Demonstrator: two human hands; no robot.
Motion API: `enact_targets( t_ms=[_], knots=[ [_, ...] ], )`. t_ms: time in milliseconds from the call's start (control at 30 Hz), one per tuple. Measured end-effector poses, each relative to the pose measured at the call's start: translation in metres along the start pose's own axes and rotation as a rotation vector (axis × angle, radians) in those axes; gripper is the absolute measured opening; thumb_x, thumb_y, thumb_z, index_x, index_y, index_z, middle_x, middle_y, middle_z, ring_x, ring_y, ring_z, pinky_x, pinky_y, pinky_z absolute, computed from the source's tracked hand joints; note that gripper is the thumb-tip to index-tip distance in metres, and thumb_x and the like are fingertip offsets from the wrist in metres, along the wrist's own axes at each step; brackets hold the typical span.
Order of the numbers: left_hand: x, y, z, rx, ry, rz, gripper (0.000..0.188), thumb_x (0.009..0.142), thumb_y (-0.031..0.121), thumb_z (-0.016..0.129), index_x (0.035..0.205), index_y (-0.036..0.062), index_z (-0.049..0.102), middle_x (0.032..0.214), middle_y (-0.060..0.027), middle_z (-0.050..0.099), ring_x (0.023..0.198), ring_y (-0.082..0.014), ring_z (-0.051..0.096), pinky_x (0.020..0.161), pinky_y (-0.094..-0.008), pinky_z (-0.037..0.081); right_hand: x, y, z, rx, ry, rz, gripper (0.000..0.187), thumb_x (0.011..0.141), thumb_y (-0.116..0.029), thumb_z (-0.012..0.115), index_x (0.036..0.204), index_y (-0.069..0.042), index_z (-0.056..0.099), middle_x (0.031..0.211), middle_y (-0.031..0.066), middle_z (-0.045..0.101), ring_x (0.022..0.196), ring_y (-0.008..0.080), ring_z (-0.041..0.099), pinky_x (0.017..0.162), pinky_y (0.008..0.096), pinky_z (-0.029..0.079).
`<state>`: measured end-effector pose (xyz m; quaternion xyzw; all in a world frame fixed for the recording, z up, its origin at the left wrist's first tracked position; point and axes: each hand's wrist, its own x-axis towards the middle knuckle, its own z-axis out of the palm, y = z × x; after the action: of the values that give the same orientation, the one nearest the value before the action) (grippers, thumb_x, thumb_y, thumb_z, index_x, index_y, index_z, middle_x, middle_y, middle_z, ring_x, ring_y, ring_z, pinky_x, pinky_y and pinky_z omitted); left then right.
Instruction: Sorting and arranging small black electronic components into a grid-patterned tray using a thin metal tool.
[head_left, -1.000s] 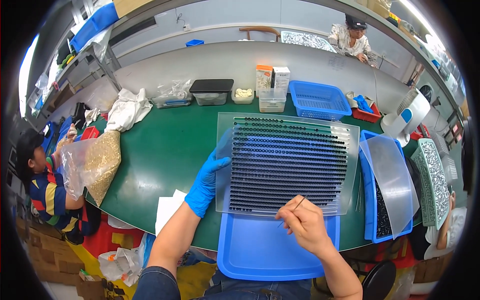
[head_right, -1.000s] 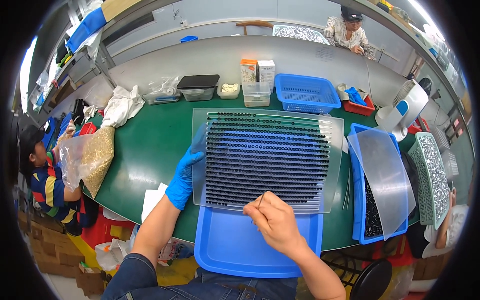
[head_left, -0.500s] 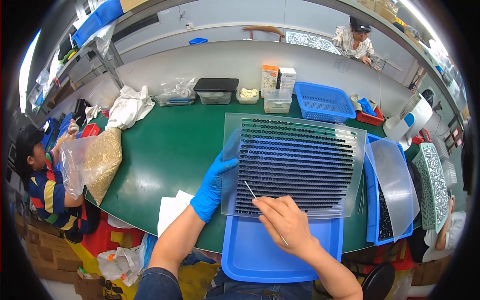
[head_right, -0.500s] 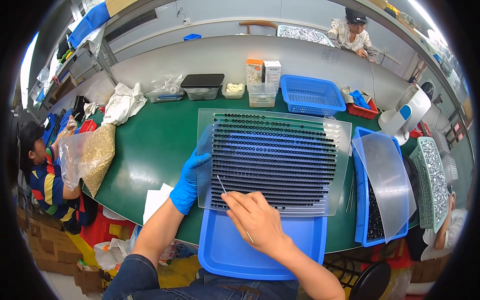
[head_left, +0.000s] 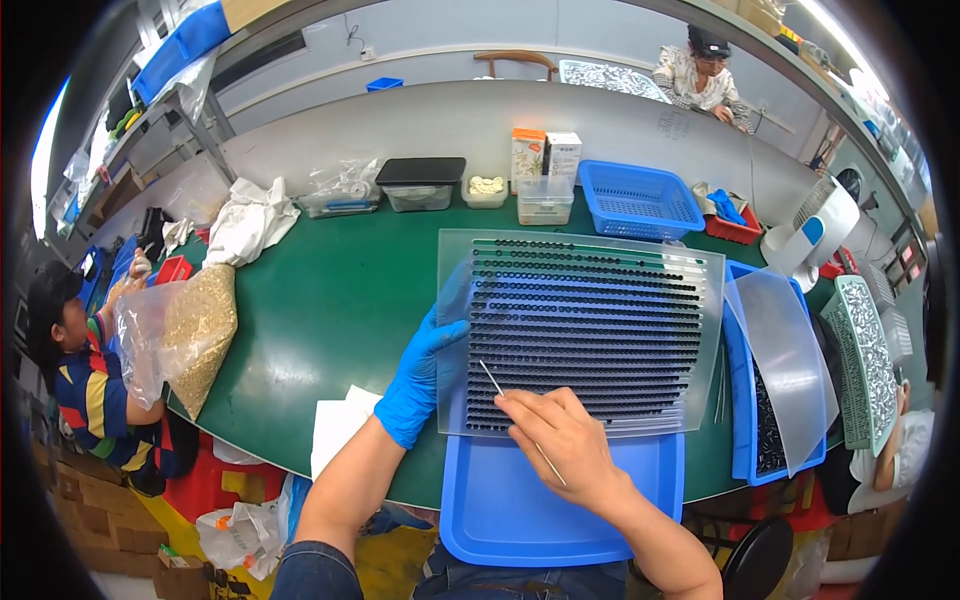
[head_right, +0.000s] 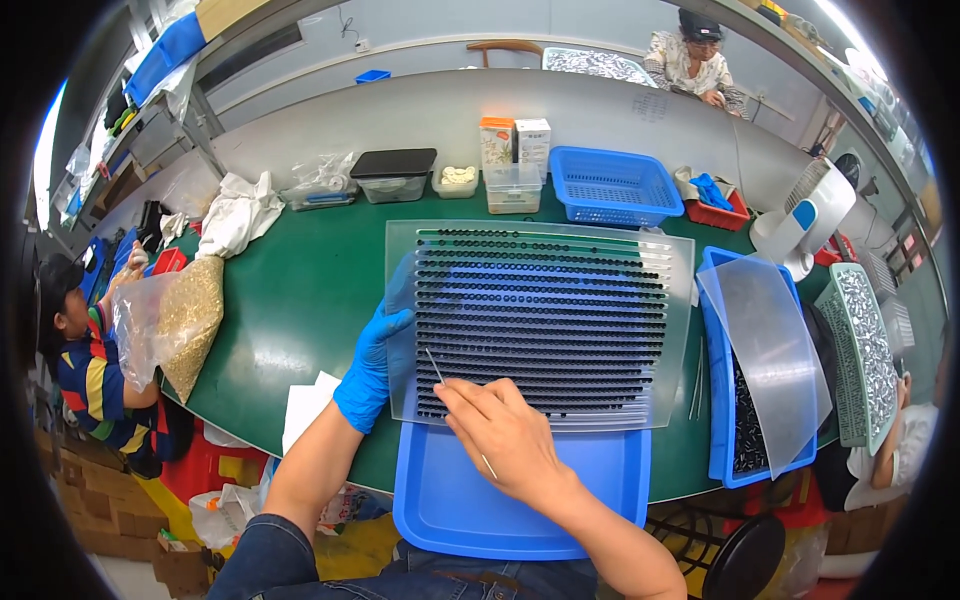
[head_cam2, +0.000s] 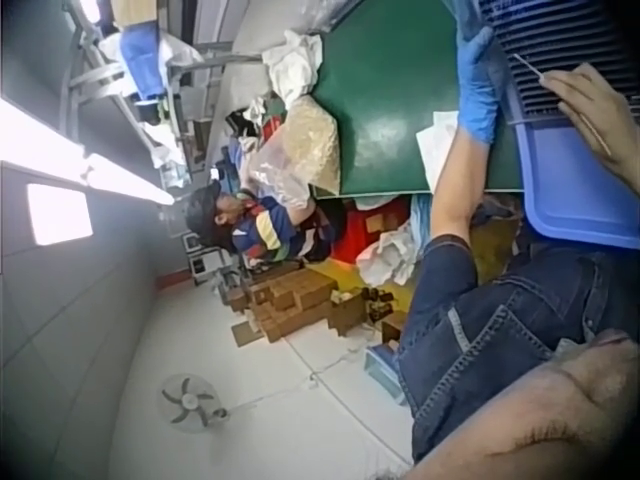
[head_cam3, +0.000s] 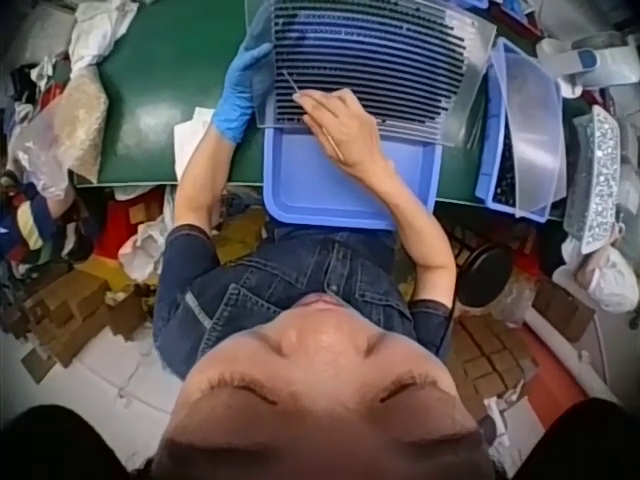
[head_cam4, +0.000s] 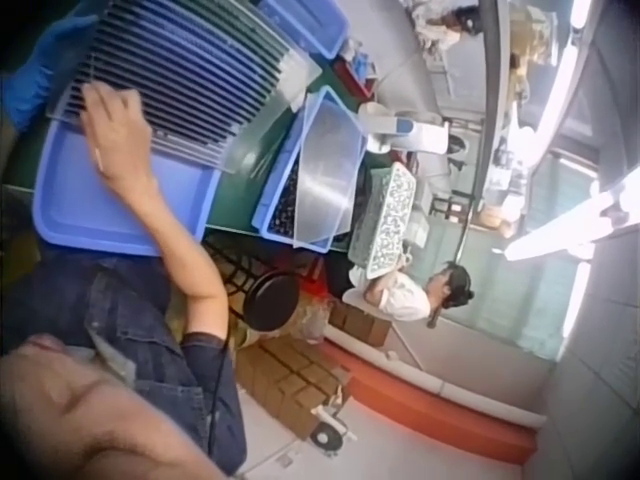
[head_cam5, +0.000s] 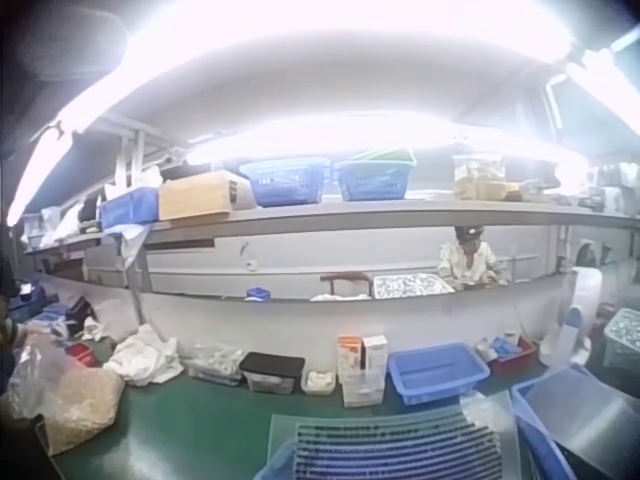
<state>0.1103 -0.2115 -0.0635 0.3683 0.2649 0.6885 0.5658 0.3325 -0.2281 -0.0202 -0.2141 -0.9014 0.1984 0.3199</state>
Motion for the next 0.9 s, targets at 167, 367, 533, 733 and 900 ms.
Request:
enact_targets(
  t_ms=[167,367,533,733,900],
  knots=[
    [-0.001,-0.004,-0.010,0.012,0.057,0.024,0.091,0.074,0.016,0.072,0.154,0.0088,0.028,0.154,-0.0104,0.037,0.140,-0.0272,0.039,0.117,-0.0396,0.031,-0.012,0.040,-0.050,-0.160,0.374,-0.022,0.032,0.092,-0.001,0.049,0.121,0.000,0.062,0.101,0.0092,0.065,0.075,0.0184,0.052,0.072,0.0310,0.044],
    [0.000,-0.002,0.002,0.037,0.081,-0.003,0.091,0.074,0.018,0.071,0.154,0.0088,0.029,0.153,-0.0118,0.038,0.139,-0.0280,0.039,0.117,-0.0395,0.031,-0.064,0.129,-0.089,-0.336,0.622,0.515,0.034,0.104,-0.015,0.041,0.130,0.001,0.056,0.123,0.0135,0.062,0.107,0.0222,0.058,0.095,0.0333,0.044],
    [-0.003,-0.002,-0.007,0.084,0.090,0.008,0.087,0.075,0.020,0.070,0.153,0.0071,0.032,0.154,-0.0104,0.039,0.142,-0.0248,0.035,0.119,-0.0373,0.025,-0.059,0.137,-0.073,0.094,0.666,0.714,0.037,0.105,-0.021,0.042,0.132,0.002,0.054,0.116,0.0086,0.066,0.073,0.0078,0.057,0.056,0.0226,0.048],
    [0.002,-0.004,-0.011,0.018,0.088,-0.012,0.086,0.075,0.018,0.069,0.152,0.0047,0.033,0.153,-0.0117,0.040,0.141,-0.0250,0.037,0.119,-0.0382,0.026,-0.060,0.149,-0.067,0.109,0.663,0.676,0.034,0.106,-0.019,0.042,0.129,0.001,0.056,0.104,0.0043,0.066,0.064,0.0042,0.048,0.052,0.0202,0.043],
    [0.000,0.002,-0.024,0.103,0.113,0.027,0.082,0.081,0.024,0.065,0.153,0.0063,0.029,0.153,-0.0128,0.038,0.139,-0.0289,0.040,0.117,-0.0417,0.030,-0.053,0.134,-0.061,0.197,0.675,0.660,0.034,0.105,-0.018,0.042,0.129,0.002,0.056,0.100,0.0046,0.064,0.063,0.0043,0.046,0.051,0.0202,0.040]
  ],
)
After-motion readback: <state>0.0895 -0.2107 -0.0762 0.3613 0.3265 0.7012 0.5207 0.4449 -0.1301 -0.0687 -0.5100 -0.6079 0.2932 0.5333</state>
